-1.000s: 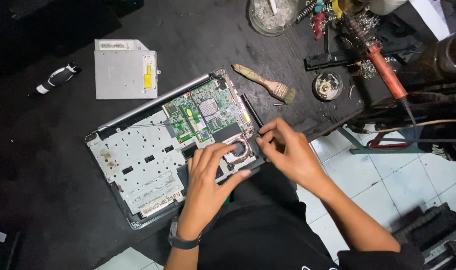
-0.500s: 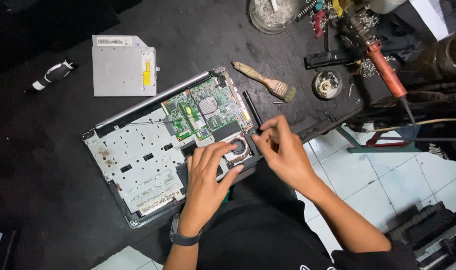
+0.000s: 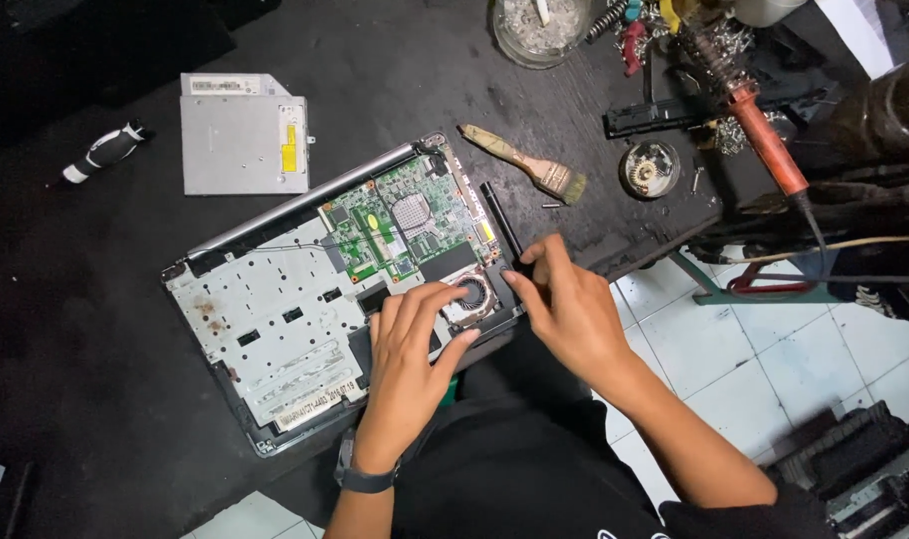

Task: Cleaning a laptop motherboard with a brush and then using a screwdriver to work on internal components.

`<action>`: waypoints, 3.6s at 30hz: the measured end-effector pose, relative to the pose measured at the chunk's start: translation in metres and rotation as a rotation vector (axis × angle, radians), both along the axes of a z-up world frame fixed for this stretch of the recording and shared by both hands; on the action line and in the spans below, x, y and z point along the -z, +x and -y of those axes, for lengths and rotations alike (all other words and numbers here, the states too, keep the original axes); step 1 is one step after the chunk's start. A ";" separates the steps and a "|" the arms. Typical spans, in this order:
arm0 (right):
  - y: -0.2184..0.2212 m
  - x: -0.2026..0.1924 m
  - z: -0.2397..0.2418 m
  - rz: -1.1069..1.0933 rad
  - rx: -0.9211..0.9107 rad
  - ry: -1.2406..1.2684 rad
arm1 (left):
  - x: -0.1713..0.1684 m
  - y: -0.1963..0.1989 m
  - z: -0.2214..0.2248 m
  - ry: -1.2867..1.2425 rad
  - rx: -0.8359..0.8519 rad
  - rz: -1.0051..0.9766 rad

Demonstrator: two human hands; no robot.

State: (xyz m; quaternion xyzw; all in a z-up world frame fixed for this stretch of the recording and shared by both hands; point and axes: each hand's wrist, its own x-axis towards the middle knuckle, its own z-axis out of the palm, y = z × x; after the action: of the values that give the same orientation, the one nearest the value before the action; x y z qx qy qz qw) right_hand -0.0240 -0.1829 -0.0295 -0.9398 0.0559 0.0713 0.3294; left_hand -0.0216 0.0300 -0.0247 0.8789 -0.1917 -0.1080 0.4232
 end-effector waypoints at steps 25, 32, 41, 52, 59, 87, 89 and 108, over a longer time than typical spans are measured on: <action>-0.019 0.004 -0.009 0.216 -0.066 -0.215 | -0.006 -0.001 0.004 0.016 -0.037 0.042; -0.020 -0.004 -0.015 0.131 -0.022 -0.228 | -0.040 0.023 0.004 0.037 0.065 0.050; -0.012 -0.023 -0.014 0.074 0.028 -0.076 | -0.021 0.077 0.016 0.331 0.341 0.291; -0.014 -0.012 -0.017 0.132 0.061 -0.089 | -0.014 0.107 0.023 0.407 0.571 0.408; -0.014 -0.006 -0.017 0.158 0.056 -0.068 | -0.025 0.113 0.024 0.443 0.662 0.451; -0.026 0.011 0.003 0.247 0.067 0.030 | -0.054 -0.012 -0.075 -0.071 -0.148 0.014; -0.014 0.009 0.015 0.305 0.091 0.062 | -0.038 -0.027 -0.090 -0.052 -0.249 -0.032; 0.037 0.010 0.045 0.508 -0.025 -0.342 | -0.041 0.139 -0.110 0.223 -0.276 0.317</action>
State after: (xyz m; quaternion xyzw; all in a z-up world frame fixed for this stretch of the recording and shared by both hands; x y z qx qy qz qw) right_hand 0.0133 -0.2279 -0.0391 -0.9700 -0.0288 -0.1723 0.1691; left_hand 0.1169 0.1397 0.0166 0.9441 -0.1206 0.0699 0.2988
